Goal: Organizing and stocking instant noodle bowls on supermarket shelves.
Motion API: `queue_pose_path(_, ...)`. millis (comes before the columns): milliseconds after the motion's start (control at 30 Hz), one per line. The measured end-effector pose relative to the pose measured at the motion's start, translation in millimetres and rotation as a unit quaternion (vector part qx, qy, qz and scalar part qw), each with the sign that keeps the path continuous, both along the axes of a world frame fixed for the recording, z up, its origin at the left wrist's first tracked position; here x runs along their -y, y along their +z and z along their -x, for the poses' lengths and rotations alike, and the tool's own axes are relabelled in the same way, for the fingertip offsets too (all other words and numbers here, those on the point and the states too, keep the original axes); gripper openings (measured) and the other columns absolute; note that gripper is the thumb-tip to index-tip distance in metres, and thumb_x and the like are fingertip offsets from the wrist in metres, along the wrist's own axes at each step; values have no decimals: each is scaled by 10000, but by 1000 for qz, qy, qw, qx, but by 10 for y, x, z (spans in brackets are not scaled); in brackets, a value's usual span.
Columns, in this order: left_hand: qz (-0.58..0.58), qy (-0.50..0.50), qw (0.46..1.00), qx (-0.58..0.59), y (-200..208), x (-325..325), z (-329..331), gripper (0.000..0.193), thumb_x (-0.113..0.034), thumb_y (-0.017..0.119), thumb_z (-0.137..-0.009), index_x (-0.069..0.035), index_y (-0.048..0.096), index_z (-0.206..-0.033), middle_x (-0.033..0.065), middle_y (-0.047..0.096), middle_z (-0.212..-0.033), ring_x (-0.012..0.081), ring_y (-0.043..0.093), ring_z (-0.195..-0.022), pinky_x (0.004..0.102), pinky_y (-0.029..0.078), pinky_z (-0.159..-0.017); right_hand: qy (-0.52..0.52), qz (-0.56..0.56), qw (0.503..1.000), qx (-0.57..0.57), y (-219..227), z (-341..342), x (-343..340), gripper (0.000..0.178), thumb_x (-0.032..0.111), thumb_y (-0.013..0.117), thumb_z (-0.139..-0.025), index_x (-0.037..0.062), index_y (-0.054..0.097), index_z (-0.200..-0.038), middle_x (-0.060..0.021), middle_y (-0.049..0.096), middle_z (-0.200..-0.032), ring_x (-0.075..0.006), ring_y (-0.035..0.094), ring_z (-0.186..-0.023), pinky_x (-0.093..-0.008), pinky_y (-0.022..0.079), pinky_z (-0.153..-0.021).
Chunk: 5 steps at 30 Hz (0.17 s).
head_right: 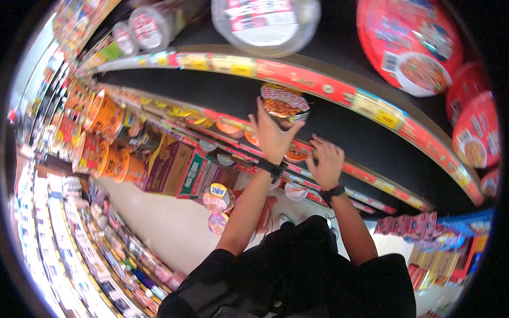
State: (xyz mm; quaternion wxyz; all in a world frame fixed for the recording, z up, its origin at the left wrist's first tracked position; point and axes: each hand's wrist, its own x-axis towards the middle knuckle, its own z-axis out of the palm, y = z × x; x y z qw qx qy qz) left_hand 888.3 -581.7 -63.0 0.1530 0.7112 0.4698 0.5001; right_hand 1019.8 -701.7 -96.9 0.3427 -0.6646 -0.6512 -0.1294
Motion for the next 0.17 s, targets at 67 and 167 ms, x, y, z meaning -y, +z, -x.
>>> queue_pose_path(67,8,-12,1000,-1,16,-139,59,1266,-470,894,-610,82,182,-1499,257,428,-1465,340,431,-1366,536,171,-1188,-11,-9,1000,6,-9,3,-10,308,201,657,-840,98,633,-1129,-35,647,-1263,-218,596,-1119,-392,368,-950)
queue_pose_path(167,39,-15,999,-14,83,-458,230,1276,-464,887,-628,53,138,-1522,233,452,-1449,341,442,-1355,524,201,-1182,-22,15,999,22,-60,0,-35,309,211,663,-852,102,637,-1140,-45,652,-1271,-209,594,-1136,-404,361,-964)
